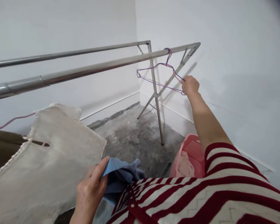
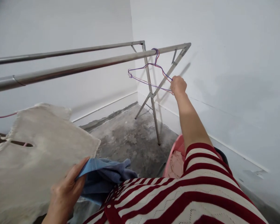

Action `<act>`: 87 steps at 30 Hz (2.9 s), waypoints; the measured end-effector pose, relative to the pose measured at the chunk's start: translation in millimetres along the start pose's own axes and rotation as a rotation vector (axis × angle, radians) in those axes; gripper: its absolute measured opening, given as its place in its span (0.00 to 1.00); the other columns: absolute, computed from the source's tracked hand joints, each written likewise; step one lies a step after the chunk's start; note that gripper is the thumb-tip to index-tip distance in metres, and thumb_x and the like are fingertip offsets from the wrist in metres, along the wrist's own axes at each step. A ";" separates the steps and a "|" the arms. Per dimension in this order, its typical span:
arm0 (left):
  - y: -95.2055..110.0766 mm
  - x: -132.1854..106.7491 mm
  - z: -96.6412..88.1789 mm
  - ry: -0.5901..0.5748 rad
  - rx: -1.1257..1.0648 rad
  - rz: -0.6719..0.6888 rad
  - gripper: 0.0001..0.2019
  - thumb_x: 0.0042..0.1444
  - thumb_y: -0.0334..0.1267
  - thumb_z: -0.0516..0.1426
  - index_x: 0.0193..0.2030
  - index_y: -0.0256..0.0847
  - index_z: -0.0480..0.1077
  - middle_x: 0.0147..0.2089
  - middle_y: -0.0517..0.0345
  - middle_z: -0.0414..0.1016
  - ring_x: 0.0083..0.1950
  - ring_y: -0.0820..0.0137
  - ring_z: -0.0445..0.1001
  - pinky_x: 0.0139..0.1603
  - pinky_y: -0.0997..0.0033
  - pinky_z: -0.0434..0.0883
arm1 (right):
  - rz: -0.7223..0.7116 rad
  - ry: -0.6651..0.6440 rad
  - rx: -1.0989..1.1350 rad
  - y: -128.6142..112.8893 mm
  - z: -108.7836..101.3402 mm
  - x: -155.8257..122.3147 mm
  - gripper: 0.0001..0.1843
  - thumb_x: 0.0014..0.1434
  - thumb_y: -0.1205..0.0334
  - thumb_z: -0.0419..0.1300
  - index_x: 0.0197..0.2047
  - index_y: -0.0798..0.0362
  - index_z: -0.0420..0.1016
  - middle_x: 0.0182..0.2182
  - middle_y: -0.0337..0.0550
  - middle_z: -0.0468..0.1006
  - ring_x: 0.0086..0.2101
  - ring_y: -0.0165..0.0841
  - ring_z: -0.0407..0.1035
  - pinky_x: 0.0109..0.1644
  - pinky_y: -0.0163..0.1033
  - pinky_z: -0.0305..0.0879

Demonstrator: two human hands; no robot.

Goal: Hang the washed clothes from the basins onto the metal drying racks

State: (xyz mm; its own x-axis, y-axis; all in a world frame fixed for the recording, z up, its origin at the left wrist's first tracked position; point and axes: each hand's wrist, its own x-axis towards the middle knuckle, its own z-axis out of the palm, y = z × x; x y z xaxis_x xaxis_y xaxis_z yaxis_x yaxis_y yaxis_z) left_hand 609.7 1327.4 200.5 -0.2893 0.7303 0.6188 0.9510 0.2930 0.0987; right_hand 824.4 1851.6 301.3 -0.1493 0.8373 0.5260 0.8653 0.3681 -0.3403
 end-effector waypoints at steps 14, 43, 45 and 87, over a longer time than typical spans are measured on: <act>-6.9 32.6 -1.2 -0.045 0.043 -0.274 0.21 0.59 0.42 0.52 0.60 0.61 0.63 0.45 0.62 0.79 0.43 0.54 0.79 0.36 0.56 0.77 | -0.111 0.150 0.559 23.7 -33.2 -98.1 0.14 0.63 0.54 0.53 0.38 0.57 0.70 0.24 0.39 0.70 0.27 0.26 0.63 0.36 0.37 0.61; 28.7 109.2 21.1 -0.321 0.053 -0.074 0.16 0.59 0.38 0.52 0.53 0.43 0.67 0.45 0.48 0.75 0.41 0.62 0.75 0.38 0.67 0.69 | 0.107 -0.515 1.206 -142.6 5.4 -347.0 0.11 0.48 0.50 0.64 0.30 0.48 0.79 0.23 0.40 0.74 0.26 0.31 0.68 0.28 0.36 0.66; 34.2 85.0 22.9 -0.410 0.086 -0.021 0.19 0.60 0.39 0.51 0.57 0.42 0.64 0.46 0.47 0.74 0.38 0.62 0.76 0.34 0.69 0.69 | 0.110 -0.479 1.240 -144.4 9.2 -344.9 0.11 0.48 0.50 0.64 0.29 0.49 0.79 0.23 0.40 0.74 0.25 0.31 0.68 0.27 0.36 0.66; -39.1 94.0 -49.3 -0.119 0.188 0.369 0.12 0.62 0.47 0.51 0.40 0.49 0.75 0.32 0.62 0.76 0.30 0.74 0.72 0.25 0.74 0.60 | 0.041 -0.299 1.032 -43.6 68.0 -268.1 0.21 0.57 0.41 0.52 0.38 0.50 0.71 0.27 0.39 0.75 0.32 0.33 0.66 0.37 0.39 0.64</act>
State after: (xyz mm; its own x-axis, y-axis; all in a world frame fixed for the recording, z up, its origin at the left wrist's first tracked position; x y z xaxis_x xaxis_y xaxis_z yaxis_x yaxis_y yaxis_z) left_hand 550.7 1354.2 293.2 0.0454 0.8703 0.4905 0.9599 0.0979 -0.2625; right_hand 794.2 1638.6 122.1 -0.3615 0.8701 0.3350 0.0709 0.3839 -0.9206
